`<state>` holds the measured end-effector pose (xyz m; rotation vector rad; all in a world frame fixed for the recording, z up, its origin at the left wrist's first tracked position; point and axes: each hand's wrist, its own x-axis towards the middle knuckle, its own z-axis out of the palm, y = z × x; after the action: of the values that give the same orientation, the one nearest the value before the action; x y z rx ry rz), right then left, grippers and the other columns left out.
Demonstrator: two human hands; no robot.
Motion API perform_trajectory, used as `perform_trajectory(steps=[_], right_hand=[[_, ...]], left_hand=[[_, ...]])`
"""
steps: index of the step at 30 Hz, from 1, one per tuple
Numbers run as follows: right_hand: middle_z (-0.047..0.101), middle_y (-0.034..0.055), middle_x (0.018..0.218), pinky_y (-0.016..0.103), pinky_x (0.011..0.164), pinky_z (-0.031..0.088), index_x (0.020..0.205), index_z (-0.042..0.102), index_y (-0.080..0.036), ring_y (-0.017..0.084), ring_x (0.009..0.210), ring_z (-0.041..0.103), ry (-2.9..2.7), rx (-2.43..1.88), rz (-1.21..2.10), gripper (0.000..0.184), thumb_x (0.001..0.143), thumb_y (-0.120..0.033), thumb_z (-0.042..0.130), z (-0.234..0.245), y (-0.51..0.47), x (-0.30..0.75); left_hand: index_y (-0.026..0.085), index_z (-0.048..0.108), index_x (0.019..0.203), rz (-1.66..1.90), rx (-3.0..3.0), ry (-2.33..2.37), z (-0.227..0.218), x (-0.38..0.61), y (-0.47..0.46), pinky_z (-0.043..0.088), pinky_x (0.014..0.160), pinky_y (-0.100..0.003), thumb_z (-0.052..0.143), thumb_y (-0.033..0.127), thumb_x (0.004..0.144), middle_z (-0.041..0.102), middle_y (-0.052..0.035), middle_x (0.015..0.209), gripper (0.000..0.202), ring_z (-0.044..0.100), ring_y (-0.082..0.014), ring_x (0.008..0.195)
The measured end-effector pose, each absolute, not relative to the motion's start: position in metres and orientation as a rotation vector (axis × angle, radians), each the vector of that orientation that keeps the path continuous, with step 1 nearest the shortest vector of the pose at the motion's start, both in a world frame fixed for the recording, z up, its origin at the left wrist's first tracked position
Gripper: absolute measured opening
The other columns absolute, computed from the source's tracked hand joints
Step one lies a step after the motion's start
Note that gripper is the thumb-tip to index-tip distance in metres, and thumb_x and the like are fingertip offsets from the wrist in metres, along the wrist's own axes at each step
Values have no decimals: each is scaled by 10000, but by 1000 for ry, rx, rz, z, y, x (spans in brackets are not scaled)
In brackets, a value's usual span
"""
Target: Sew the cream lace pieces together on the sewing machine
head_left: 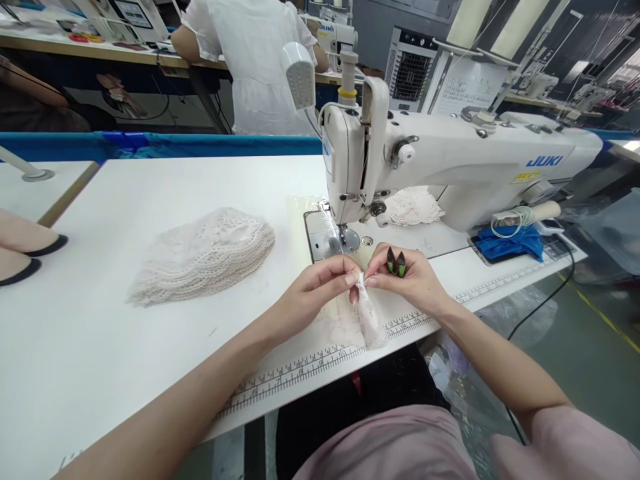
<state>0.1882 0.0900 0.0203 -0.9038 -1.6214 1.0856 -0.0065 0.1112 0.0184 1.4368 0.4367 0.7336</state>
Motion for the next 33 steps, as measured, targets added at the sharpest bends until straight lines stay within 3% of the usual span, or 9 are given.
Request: perform_trajectory(steps=[6, 15, 20, 26, 29, 33], right_hand=[[540, -30, 740, 266, 657, 404, 771, 640, -187, 93, 679, 477, -1731, -849, 1279, 112, 835, -263, 692, 28, 81, 189], [456, -51, 729, 243, 514, 302, 926, 703, -235, 65, 562, 345, -1712, -893, 978, 185, 769, -308, 767, 26, 83, 191], [497, -25, 716, 260, 535, 337, 774, 708, -215, 86, 592, 412, -1675, -891, 941, 157, 809, -368, 725, 26, 82, 182], [546, -20, 747, 265, 630, 389, 792, 667, -202, 102, 676, 475, -1653, -924, 935, 147, 859, -332, 674, 27, 78, 179], [589, -19, 763, 247, 643, 403, 784, 653, -187, 93, 688, 505, -1732, -919, 1174, 136, 861, -297, 672, 34, 76, 193], [615, -1, 707, 227, 593, 421, 769, 711, -159, 90, 637, 546, -2184, -613, 1975, 136, 829, -280, 707, 46, 68, 226]], left_hand=[[170, 613, 859, 766, 1500, 463, 19, -7, 112, 430, 716, -240, 504, 293, 959, 565, -4, 786, 192, 523, -104, 735], [173, 596, 844, 751, 1533, 509, 19, -8, 112, 424, 719, -256, 505, 330, 955, 550, 7, 755, 213, 522, -109, 719], [179, 586, 822, 745, 1550, 516, 20, -7, 111, 425, 717, -259, 502, 344, 957, 537, 17, 720, 229, 517, -109, 710], [181, 594, 862, 787, 1555, 523, 18, -8, 112, 434, 706, -250, 501, 325, 959, 550, 9, 767, 197, 526, -102, 718], [180, 594, 895, 797, 1551, 539, 18, -9, 113, 445, 690, -250, 495, 312, 959, 560, -1, 801, 177, 531, -100, 706], [175, 595, 796, 849, 1600, 558, 19, -10, 115, 460, 711, -243, 505, 290, 945, 552, -48, 1019, 209, 533, -110, 810]])
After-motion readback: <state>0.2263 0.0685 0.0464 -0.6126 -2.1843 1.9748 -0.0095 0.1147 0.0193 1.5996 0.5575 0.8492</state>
